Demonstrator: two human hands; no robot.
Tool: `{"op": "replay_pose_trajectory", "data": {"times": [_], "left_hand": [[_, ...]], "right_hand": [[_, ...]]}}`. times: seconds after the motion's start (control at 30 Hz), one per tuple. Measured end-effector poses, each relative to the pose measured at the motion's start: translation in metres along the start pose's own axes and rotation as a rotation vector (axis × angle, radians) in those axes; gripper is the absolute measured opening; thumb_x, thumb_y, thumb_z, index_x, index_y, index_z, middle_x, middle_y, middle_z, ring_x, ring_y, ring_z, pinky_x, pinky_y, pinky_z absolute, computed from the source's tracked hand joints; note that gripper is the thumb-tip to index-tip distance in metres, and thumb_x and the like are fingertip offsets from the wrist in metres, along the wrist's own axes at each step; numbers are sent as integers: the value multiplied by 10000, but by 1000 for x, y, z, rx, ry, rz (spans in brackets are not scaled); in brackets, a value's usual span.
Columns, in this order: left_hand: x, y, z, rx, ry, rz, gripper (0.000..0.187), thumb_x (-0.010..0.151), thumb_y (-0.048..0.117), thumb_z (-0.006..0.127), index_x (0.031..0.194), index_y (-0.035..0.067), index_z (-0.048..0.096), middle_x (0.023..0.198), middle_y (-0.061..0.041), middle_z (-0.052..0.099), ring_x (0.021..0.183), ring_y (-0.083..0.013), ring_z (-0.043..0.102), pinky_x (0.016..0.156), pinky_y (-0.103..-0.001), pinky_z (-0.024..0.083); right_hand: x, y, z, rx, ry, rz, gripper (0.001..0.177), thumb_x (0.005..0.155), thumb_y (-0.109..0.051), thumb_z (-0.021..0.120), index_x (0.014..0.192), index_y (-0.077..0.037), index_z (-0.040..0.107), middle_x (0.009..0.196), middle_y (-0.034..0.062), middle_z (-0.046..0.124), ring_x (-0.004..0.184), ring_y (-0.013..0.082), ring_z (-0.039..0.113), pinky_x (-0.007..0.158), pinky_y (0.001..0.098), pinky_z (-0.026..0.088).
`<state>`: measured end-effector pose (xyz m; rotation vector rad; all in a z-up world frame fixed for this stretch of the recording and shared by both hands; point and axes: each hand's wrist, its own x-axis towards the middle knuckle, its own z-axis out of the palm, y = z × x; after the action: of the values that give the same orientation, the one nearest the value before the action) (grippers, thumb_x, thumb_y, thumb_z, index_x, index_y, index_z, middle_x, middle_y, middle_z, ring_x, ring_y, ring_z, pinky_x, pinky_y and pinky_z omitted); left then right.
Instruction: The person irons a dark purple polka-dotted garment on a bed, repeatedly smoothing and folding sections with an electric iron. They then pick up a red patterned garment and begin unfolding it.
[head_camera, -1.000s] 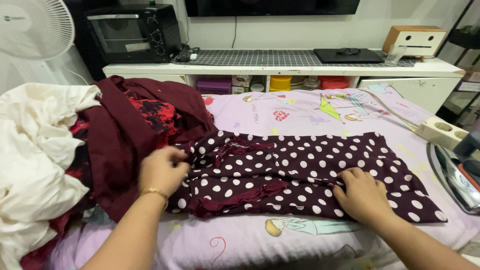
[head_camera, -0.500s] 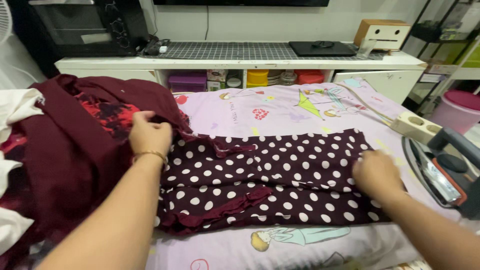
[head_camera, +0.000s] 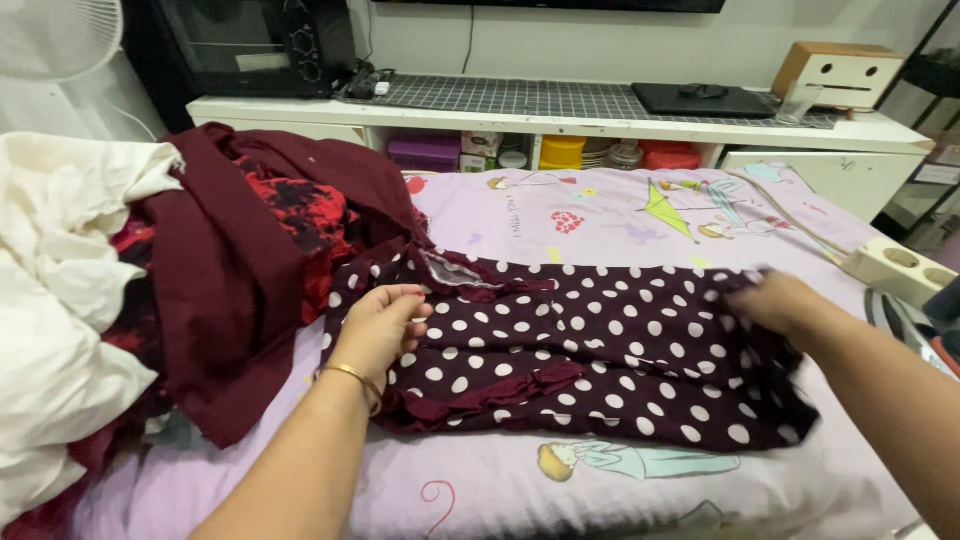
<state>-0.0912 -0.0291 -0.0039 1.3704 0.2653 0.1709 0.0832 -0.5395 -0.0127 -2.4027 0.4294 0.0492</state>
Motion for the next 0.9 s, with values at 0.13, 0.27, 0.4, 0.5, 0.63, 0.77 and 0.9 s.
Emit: {"op": "replay_pose_trajectory", "data": {"times": [0.13,0.27,0.4,0.5,0.63,0.77,0.9], "left_hand": [[-4,16,-14,-238,-110,-265,477,937,454,577,1246,96,636,1196,-93,724,1105,-218,672,956,-395,536],[-15,25,-18,-470,-201,-445,775,846,718,432,1252,107,683,1249,-132,722,1155,-287,662,963,-449,518],[-16,16,-26,-426,-123,-453,678,878,638,582,1253,88,710,1187,-160,745,1020,-286,715,896,-438,573],[-7,4,-31,-275,-201,-480,497,886,339,744,1233,-17,734,1115,-186,777,931,-292,749,833,-417,618],[7,-7,-31,40,-94,-345,436,740,-13,693,1173,34,723,1098,-183,773,946,-321,744,836,-434,616],[12,-11,-19,137,-57,-361,490,683,-140,604,1140,12,697,1079,-190,740,948,-364,718,837,-485,593],[0,-39,50,-175,-258,-403,483,641,-144,567,1102,-47,673,1044,-215,728,892,-360,733,813,-503,609]], "right_hand": [[-107,-159,37,172,-247,-261,214,790,-112,656,965,11,668,870,155,628,736,264,596,605,460,512],[-185,-244,87,386,-732,-436,262,931,-327,633,1099,-126,649,959,39,703,855,153,726,707,303,572],[-176,-212,84,279,-423,-386,357,950,-355,620,998,-15,717,824,81,745,766,195,689,649,341,559],[-158,-156,91,-32,-188,-110,550,965,-446,689,959,103,701,814,175,685,728,291,663,608,391,561],[-154,-108,145,195,-295,-107,438,881,-368,766,1082,-6,625,898,123,691,797,231,666,620,357,541],[-123,-94,153,272,-290,-67,348,891,-287,718,1151,-62,663,961,121,710,789,229,611,631,414,469],[-62,-61,67,149,-216,-155,309,877,-190,720,1142,-31,734,952,135,761,811,225,680,715,380,552]]}}
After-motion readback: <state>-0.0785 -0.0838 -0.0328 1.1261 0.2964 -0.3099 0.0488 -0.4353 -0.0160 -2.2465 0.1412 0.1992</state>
